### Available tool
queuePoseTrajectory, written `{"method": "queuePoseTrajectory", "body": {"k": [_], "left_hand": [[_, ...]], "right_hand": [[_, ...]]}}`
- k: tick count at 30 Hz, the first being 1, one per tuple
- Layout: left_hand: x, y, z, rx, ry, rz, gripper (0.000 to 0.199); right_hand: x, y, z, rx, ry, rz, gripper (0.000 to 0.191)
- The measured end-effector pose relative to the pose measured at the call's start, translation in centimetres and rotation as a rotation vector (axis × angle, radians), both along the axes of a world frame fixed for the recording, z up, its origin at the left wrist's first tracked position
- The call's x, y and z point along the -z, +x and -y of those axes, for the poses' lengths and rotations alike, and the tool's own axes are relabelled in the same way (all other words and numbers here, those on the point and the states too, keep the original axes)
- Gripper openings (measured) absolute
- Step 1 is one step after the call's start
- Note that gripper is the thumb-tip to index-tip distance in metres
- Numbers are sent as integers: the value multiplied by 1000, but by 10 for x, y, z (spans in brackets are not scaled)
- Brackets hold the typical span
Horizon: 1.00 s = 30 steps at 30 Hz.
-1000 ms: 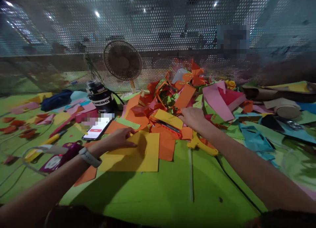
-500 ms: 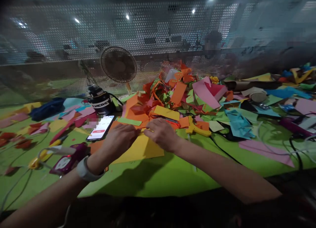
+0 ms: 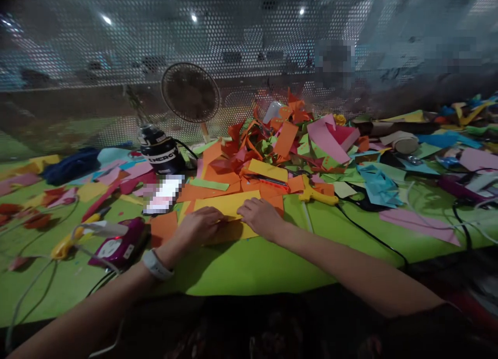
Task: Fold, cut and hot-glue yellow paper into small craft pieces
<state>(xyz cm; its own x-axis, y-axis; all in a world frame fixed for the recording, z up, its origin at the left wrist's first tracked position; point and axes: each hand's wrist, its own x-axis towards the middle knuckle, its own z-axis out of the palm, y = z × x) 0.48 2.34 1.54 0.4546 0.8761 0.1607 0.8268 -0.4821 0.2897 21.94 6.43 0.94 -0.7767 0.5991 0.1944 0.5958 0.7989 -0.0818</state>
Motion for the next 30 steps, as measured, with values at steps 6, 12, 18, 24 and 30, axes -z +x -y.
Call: {"method": "queuePoseTrajectory", "body": {"k": [6,12,18,24,30], "left_hand": [[-1,3,0,-187,-129,186,15],[7,-2,-6,-182,-158,331,9],[4,-15,-2,-250,-215,353,20],[0,-47,6,-308,-319,399,33],[-11,-65,15,-386,-292,227,37]], "right_hand": [[-8,-9,0,94,-238,-133,6],[-8,-12,-4,134,-337,-187,8],[-4,-7,-12,216,-499,-266,13],[-9,-8,-10,261,-479,-234,14],[-9,-10,-10,306,-482,-236,13]]}}
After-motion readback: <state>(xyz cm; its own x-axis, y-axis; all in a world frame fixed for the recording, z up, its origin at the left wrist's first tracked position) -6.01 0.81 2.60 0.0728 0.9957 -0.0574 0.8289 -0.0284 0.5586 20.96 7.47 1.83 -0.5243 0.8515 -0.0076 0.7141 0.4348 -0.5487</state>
